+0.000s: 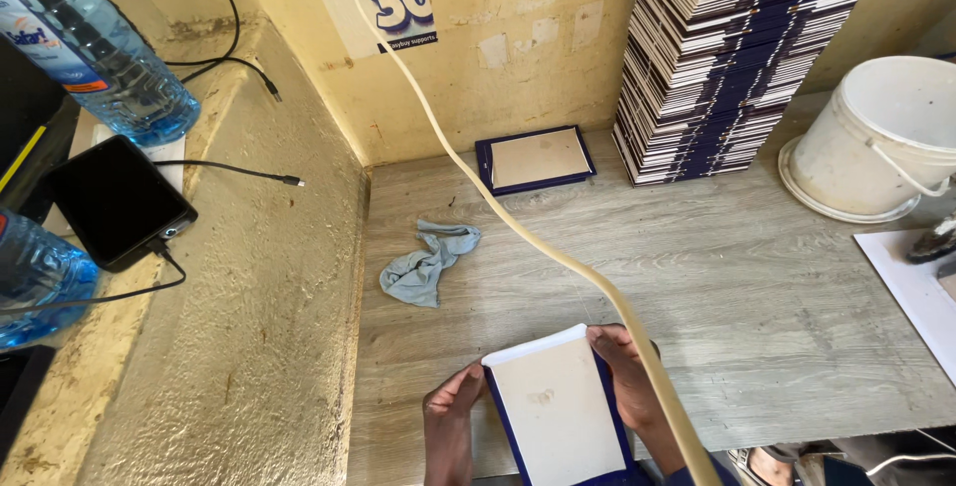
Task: The person repeatedly places a white rectangular cover onto a blue book, presses the edges, and stacks the assembled unit on the table. The person handles multiple identical covers and books one at a time, building a small stack of finished items.
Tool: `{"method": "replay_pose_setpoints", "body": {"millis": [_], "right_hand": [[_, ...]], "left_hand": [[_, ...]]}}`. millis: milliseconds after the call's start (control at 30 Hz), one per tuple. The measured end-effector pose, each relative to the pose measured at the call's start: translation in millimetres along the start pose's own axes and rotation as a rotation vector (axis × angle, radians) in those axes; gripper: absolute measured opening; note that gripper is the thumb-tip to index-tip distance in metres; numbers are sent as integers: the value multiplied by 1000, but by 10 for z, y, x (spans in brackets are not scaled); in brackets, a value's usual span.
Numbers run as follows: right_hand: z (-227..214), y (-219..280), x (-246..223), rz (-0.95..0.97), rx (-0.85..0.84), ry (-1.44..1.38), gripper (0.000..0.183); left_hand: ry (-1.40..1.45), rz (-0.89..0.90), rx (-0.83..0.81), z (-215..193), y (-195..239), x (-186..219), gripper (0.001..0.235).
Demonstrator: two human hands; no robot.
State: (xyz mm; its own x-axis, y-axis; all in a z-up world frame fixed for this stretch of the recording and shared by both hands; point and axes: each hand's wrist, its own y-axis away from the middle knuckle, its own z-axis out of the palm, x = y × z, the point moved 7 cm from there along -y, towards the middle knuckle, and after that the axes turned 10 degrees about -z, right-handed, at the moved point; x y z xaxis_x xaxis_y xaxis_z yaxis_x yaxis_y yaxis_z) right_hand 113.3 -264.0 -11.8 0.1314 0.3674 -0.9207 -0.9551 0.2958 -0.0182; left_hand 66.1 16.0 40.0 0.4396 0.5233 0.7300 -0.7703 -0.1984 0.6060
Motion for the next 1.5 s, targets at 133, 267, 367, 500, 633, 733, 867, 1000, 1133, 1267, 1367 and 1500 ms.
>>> {"method": "replay_pose_setpoints", "body": {"millis": [133, 267, 367, 500, 633, 733, 867, 1000, 1133, 1267, 1367, 1500], "right_hand": [[-113, -17, 79, -31, 28, -39, 27], [-139, -17, 89, -39, 14, -53, 25], [-180, -27, 114, -50, -4, -31, 25], [-45, -89, 12, 129, -313, -51, 34], [78, -285, -223, 301, -801, 528, 42], [216, -549, 18, 238, -694, 615, 34], [669, -668, -41, -456, -772, 785, 41], [714, -608, 204, -461, -863, 1062, 37], [650, -373, 277, -443, -756, 1136, 28], [714, 44, 132, -670, -705, 1438, 13], [632, 304, 409, -834, -779, 1681, 26], [1051, -246, 579, -455, -1146, 1750, 24]], "left_hand": [[120, -60, -276, -53, -204, -233, 25], [164, -89, -386, -71, -348, -405, 19], [94, -87, -394, 36, -208, -264, 14], [-258, -60, -364, 243, 132, 186, 35], [-671, -153, -302, 202, -210, 215, 17], [-909, 158, -363, 321, -772, 182, 17], [-1136, 619, -45, 417, -1061, 349, 19], [-1180, 864, -108, 478, -1106, 308, 35], [-1414, 1028, -65, 545, -892, -84, 52], [-1870, 1155, 441, 616, -522, -507, 53], [-1728, 1029, 520, 578, -382, -503, 59], [-1480, 1083, 436, 598, -260, -364, 49]]}}
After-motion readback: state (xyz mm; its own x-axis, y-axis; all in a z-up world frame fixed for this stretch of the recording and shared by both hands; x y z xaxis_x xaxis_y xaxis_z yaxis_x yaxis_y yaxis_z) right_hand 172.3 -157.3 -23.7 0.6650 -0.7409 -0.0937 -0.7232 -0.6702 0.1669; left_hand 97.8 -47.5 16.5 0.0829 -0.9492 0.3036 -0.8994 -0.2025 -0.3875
